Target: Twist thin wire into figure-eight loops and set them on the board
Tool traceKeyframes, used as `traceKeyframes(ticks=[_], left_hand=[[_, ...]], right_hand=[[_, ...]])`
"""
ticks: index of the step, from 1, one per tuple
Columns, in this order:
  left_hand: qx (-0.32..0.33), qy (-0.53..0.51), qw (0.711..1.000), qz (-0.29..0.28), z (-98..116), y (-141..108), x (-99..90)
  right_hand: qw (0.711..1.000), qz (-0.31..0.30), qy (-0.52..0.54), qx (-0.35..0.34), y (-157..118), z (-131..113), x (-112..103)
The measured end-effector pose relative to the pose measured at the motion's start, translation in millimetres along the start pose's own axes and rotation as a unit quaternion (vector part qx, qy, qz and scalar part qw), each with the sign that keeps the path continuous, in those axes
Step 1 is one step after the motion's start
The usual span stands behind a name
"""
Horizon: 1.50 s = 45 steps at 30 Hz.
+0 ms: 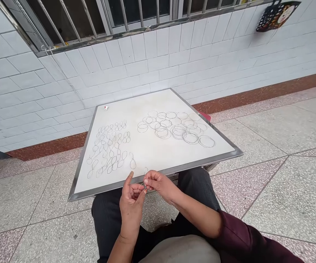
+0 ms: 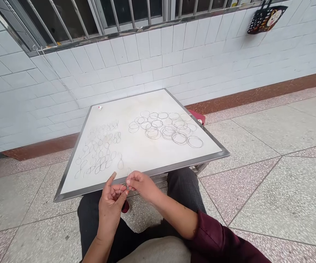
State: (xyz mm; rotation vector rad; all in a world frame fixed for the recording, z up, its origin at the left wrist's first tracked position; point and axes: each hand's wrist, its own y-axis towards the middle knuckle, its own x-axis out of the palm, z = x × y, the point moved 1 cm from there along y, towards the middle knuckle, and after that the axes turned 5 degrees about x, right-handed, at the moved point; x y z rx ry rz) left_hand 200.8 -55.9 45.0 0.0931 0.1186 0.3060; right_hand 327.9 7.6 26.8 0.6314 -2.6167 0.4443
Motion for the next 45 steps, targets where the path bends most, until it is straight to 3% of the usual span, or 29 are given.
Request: traceKeyframes(ticks=[4, 15, 19, 23, 28, 35, 45], left_hand=[[0.018, 0.007, 1.000, -0.010, -3, -1, 0.0], [-0.120, -0.120, 0.985, 0.018, -28, 9, -7.9], [-0.148, -0.142, 0.978, 0.040, -34, 10, -14.2], [-0.147, -0.121, 0.981, 0.040, -42, 9, -31.4], [-0.142, -0.091, 0.984, 0.064, -58, 6, -60.6], [-0.175, -0.054, 0.976, 0.122, -79, 5, -93.0], [-0.203, -0.068, 0.971, 0.109, -80, 5, -84.8]], right_hand=[[0.999, 0.018, 0.023, 0.026, 2, 5, 2], [0.995, 0.031, -0.095, 0.004, 15, 4, -11], [0.985, 0.069, -0.156, 0.013, 37, 3, -25], [0.948, 0.109, -0.297, 0.037, 78, -12, -43], [0.925, 0.083, -0.362, 0.078, 128, -35, -48], [0.893, 0.058, -0.433, 0.109, 156, -47, -44], [0.878, 0.060, -0.458, 0.124, 157, -40, -51]])
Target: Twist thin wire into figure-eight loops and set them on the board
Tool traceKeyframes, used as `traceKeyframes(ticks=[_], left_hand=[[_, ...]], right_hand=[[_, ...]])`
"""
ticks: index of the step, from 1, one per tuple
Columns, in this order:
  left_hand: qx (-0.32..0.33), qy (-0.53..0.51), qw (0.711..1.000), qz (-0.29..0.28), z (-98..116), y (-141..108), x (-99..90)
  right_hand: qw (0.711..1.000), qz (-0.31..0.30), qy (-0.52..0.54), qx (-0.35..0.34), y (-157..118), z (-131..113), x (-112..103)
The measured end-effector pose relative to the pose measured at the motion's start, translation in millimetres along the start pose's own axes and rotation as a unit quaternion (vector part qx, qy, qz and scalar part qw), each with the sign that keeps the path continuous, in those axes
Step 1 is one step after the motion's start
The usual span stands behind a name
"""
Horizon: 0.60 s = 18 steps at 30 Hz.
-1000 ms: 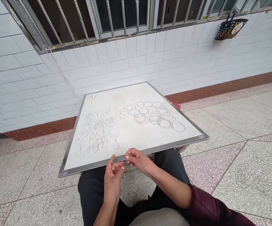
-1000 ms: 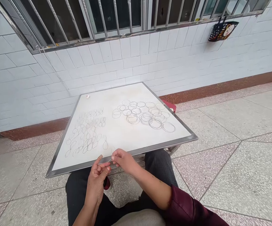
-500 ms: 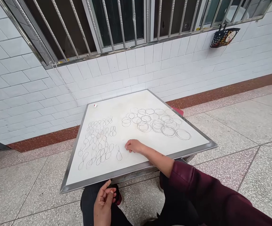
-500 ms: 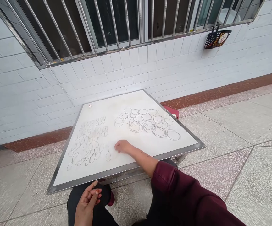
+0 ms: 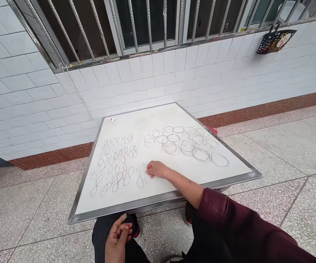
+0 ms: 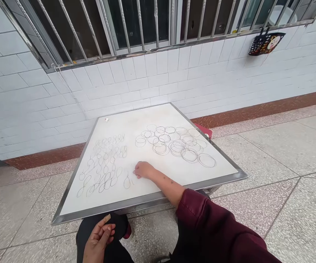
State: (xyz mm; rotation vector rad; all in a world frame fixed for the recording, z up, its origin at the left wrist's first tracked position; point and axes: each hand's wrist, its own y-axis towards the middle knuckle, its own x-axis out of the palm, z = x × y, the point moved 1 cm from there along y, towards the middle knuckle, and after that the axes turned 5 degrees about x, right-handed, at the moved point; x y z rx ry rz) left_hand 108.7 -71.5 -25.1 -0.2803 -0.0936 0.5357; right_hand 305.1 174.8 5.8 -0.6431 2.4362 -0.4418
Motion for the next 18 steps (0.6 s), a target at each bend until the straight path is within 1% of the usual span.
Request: traceKeyframes(ticks=[5, 10, 15, 18], left_hand=[[0.007, 0.002, 1.000, -0.007, -5, 1, -1.8], [0.010, 0.005, 1.000, -0.015, -7, 0, -1.9], [0.016, -0.003, 1.000, -0.001, -5, 0, -4.4], [0.014, 0.001, 1.000, 0.009, -5, 1, -6.9]], right_hand=[[1.000, 0.003, -0.005, -0.004, -4, -2, 0], [1.000, 0.004, 0.012, -0.020, -6, 1, 1], [0.999, 0.031, 0.024, -0.029, -8, 8, 5], [0.998, 0.055, 0.012, -0.037, -12, 11, 8]])
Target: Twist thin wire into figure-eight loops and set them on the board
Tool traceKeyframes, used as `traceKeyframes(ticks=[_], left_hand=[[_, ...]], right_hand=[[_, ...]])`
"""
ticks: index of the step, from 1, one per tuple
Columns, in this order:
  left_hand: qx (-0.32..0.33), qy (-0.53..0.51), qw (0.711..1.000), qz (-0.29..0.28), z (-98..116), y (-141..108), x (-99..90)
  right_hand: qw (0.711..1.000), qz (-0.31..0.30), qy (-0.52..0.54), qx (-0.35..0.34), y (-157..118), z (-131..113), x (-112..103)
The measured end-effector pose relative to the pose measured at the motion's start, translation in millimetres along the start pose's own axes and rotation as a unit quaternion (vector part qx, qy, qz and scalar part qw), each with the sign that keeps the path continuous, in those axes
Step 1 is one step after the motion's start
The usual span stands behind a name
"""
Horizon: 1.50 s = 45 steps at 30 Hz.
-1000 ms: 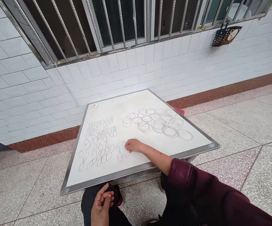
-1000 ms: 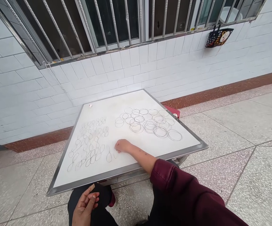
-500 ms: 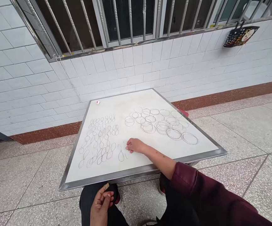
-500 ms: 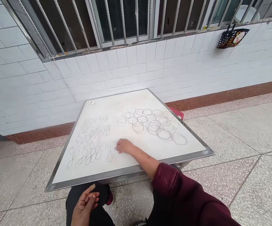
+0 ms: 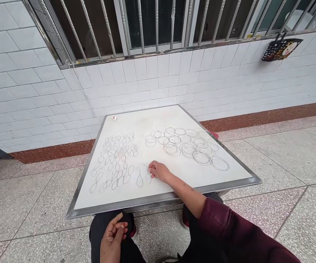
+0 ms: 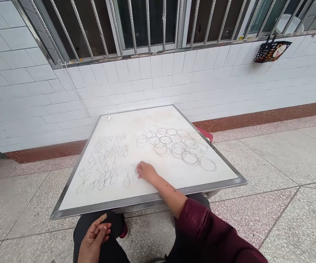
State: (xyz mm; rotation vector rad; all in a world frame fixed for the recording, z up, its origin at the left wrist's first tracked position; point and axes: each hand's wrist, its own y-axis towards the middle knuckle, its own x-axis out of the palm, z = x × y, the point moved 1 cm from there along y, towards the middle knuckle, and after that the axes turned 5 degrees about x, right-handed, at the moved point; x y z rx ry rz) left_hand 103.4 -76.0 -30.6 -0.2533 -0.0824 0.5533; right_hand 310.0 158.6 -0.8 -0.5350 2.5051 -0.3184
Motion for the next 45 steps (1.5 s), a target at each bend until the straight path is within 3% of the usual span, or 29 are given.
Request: traceKeyframes(ticks=[10, 20, 24, 26, 29, 31, 35, 40, 45], left_hand=[[-0.004, 0.010, 1.000, 0.000, -5, 2, -0.9], [0.045, 0.001, 0.999, -0.025, 24, -7, 13.5], [0.074, -0.020, 0.997, -0.023, 54, -1, 33.9], [0.091, -0.027, 0.995, -0.030, 71, 3, 49.9], [0.101, -0.072, 0.990, -0.068, 88, 6, 74.8], [0.086, -0.107, 0.987, -0.087, 92, 4, 86.0], [0.051, -0.139, 0.985, -0.083, 90, -3, 89.4], [0.031, -0.133, 0.987, -0.087, 90, -9, 82.5], [0.021, -0.125, 0.987, -0.102, 90, -12, 82.0]], right_hand=[[0.990, 0.078, -0.111, -0.027, -18, -10, 15], [0.989, 0.104, -0.104, -0.035, -26, -17, 19], [0.996, 0.065, -0.028, -0.051, -43, -16, 17], [0.993, -0.005, 0.105, -0.055, -58, -18, 19], [0.930, -0.134, 0.339, -0.040, -85, -25, 27], [0.896, -0.173, 0.408, -0.030, -99, -29, 33], [0.880, -0.186, 0.436, -0.032, -109, -31, 44], [0.901, -0.162, 0.399, -0.044, -109, -25, 49], [0.912, -0.135, 0.370, -0.118, -115, -29, 41]])
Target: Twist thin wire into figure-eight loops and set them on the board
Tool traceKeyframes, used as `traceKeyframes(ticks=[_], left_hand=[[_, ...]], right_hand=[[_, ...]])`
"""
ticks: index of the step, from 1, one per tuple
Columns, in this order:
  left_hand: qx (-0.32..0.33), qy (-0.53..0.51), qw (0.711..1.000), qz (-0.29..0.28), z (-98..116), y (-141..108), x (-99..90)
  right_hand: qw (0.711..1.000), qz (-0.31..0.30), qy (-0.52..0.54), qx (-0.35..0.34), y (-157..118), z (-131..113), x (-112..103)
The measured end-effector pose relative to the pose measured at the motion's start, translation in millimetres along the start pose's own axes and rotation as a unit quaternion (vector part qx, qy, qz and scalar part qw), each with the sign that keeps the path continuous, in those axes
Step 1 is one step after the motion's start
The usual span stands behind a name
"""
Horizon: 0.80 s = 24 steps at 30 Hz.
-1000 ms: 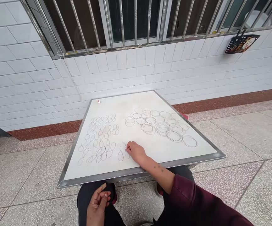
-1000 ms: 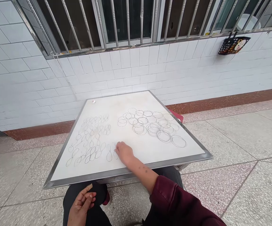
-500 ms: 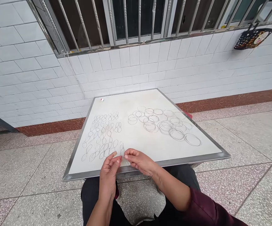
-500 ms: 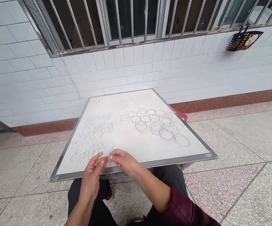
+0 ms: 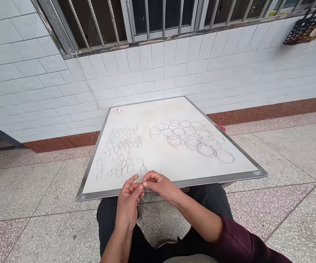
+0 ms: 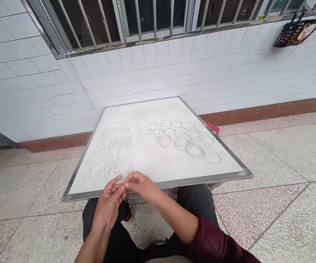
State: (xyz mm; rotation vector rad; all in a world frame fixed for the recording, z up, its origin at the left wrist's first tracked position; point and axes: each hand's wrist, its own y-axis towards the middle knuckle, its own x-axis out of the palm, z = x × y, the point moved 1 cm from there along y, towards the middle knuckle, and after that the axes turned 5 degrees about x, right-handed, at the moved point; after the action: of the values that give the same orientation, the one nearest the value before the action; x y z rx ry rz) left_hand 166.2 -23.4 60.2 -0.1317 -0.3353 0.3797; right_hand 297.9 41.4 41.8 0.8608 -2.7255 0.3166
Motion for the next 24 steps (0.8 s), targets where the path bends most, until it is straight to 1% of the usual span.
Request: traceKeyframes(ticks=[2, 3, 7, 10, 16, 21, 24], left_hand=[[0.001, 0.000, 1.000, -0.004, -1.5, -0.8, 0.1], [0.004, 0.000, 1.000, -0.005, -2.3, -1.1, 0.0], [0.019, 0.010, 1.000, -0.007, -4.9, -2.6, -1.5], [0.029, 0.028, 0.999, -0.008, -5.9, -4.4, -3.0], [0.047, 0.030, 0.998, -0.028, -5.6, -7.9, -1.9], [0.055, 0.048, 0.997, -0.023, -2.3, -9.9, 1.8], [0.060, 0.071, 0.996, -0.018, -2.2, -10.3, 2.1]], right_hand=[[1.000, 0.003, -0.014, -0.020, -1.8, -3.3, -1.1], [1.000, 0.002, -0.021, -0.018, -2.5, -4.2, -1.8], [0.999, -0.025, -0.019, 0.031, -3.7, -4.6, -2.8], [0.999, -0.031, -0.010, 0.042, -4.1, -4.5, -1.4], [0.999, -0.021, -0.013, 0.046, -4.8, -3.8, 0.9], [0.999, -0.023, -0.045, 0.022, -3.2, 0.1, -1.4], [0.998, -0.008, -0.067, 0.019, -1.9, 2.6, -1.3]])
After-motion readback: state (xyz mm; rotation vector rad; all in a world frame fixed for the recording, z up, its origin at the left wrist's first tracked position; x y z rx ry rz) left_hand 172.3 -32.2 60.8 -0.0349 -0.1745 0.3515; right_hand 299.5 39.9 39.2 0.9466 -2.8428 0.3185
